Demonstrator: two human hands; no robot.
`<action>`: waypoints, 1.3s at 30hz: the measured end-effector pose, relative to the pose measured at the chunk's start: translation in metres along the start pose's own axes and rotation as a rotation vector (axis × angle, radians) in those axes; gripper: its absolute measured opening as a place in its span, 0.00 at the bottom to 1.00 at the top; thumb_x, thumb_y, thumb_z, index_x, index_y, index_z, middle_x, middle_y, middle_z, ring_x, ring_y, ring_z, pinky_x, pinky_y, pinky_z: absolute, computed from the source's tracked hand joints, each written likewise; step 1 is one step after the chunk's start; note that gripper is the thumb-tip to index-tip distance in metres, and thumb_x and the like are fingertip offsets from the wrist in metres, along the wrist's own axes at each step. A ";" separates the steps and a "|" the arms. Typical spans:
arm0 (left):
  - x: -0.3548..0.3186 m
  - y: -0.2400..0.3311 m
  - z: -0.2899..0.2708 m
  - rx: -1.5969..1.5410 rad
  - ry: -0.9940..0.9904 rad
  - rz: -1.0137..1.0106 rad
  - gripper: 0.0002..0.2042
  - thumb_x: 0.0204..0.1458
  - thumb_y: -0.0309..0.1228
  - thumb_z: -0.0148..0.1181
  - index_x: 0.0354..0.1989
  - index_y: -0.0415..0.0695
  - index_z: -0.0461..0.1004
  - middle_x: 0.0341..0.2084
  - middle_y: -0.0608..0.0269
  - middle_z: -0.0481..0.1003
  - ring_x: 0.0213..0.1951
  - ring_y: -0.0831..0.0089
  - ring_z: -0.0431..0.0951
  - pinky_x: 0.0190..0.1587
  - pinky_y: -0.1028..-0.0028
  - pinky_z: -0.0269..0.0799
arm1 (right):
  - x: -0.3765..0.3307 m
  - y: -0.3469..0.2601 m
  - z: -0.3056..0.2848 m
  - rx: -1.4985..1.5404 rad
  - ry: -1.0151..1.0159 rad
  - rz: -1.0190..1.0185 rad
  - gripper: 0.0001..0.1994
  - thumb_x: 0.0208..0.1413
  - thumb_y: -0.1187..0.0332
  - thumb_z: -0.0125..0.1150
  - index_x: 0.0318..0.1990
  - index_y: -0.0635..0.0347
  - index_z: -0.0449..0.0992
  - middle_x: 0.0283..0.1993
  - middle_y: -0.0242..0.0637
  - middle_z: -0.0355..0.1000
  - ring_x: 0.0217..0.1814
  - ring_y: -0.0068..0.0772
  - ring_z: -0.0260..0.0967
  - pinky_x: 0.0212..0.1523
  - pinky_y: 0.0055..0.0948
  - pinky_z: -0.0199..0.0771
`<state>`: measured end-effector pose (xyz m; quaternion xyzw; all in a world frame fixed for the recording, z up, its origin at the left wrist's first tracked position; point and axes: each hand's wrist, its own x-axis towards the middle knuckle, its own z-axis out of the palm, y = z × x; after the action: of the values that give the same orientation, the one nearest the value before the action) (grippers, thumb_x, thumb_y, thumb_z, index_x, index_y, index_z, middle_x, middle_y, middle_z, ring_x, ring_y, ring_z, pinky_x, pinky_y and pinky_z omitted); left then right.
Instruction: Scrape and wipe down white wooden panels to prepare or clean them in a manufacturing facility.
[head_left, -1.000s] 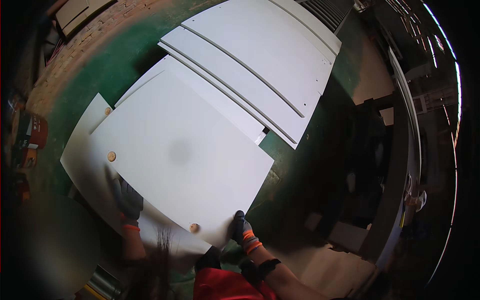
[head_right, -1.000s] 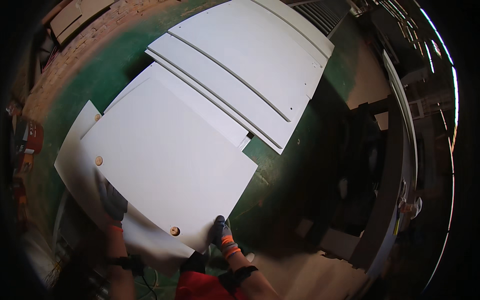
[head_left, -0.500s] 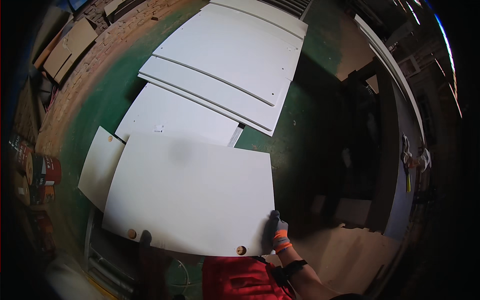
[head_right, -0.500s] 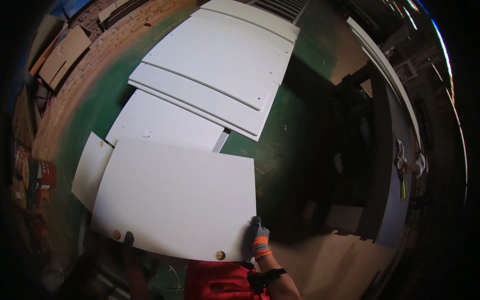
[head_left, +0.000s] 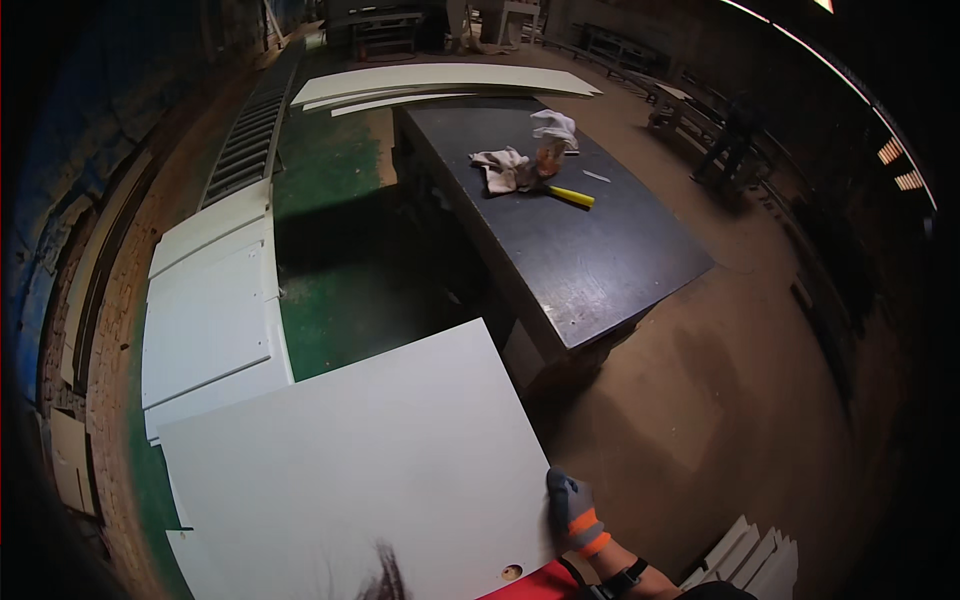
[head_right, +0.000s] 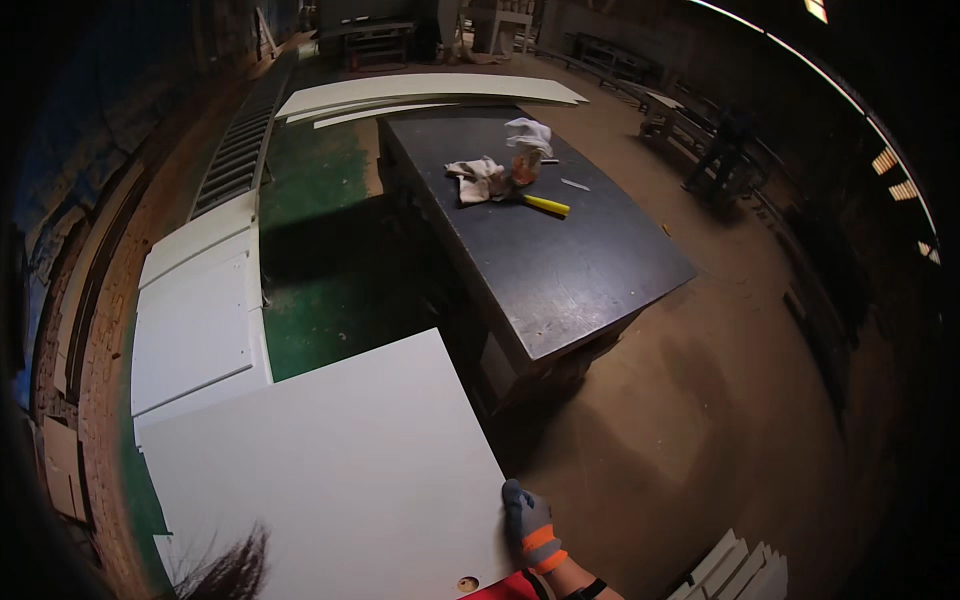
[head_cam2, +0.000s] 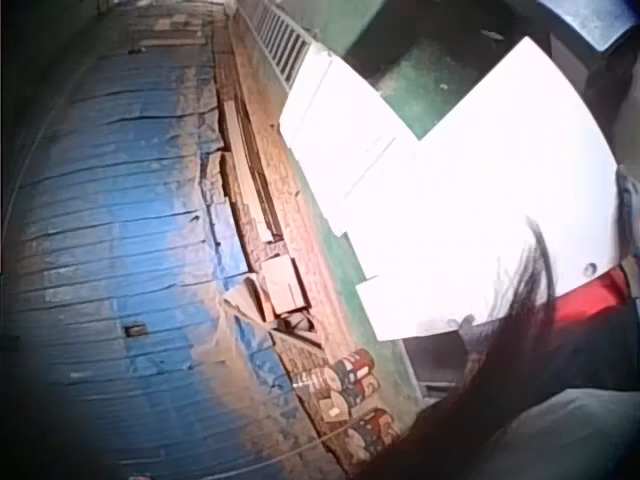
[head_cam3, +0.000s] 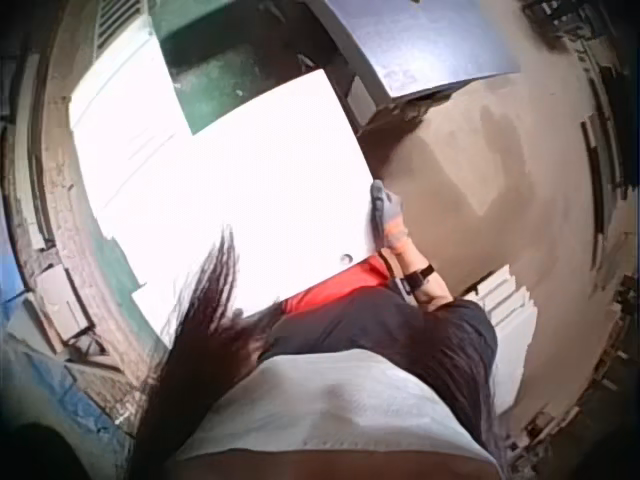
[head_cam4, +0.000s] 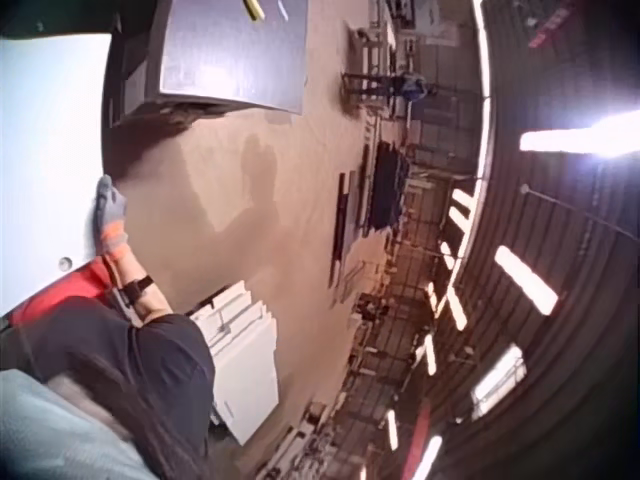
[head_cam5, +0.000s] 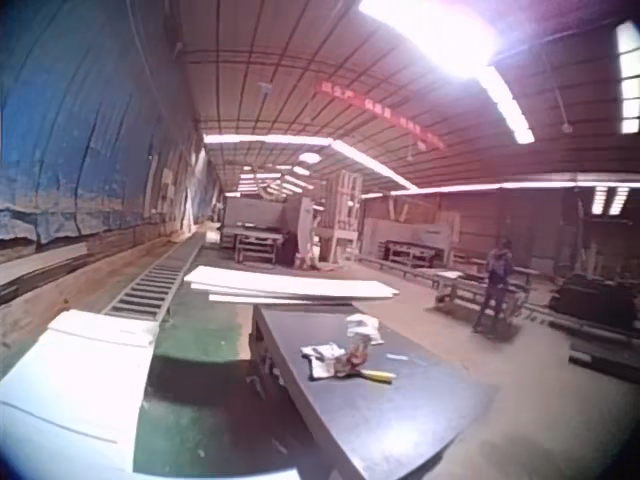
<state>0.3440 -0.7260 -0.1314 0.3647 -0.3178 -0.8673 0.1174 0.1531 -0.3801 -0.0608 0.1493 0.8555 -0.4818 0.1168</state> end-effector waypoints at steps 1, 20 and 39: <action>0.003 -0.003 0.015 0.059 -0.032 0.000 0.21 0.49 0.33 0.55 0.52 0.38 0.67 0.47 0.55 0.72 0.50 0.64 0.70 0.56 0.64 0.63 | 0.000 -0.005 -0.033 0.070 0.011 0.061 0.32 0.60 0.41 0.45 0.23 0.67 0.71 0.19 0.35 0.64 0.27 0.25 0.59 0.31 0.36 0.65; 0.058 -0.198 0.365 0.098 -0.141 -0.325 0.26 0.48 0.30 0.50 0.58 0.35 0.62 0.56 0.50 0.68 0.55 0.59 0.68 0.60 0.60 0.63 | 0.289 0.117 -0.343 0.240 0.425 0.147 0.28 0.60 0.46 0.53 0.26 0.70 0.75 0.20 0.31 0.65 0.27 0.23 0.57 0.30 0.32 0.65; 0.055 -0.314 0.534 0.604 -0.168 -0.277 0.22 0.65 0.39 0.40 0.56 0.31 0.62 0.49 0.41 0.72 0.50 0.59 0.76 0.50 0.63 0.74 | 0.547 0.044 -0.459 0.213 0.108 0.049 0.11 0.55 0.66 0.62 0.37 0.65 0.73 0.27 0.32 0.72 0.30 0.22 0.66 0.33 0.26 0.68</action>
<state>-0.0638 -0.2593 -0.0784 0.3503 -0.5161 -0.7687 -0.1413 -0.3643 0.1141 -0.0505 0.2075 0.8008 -0.5581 0.0656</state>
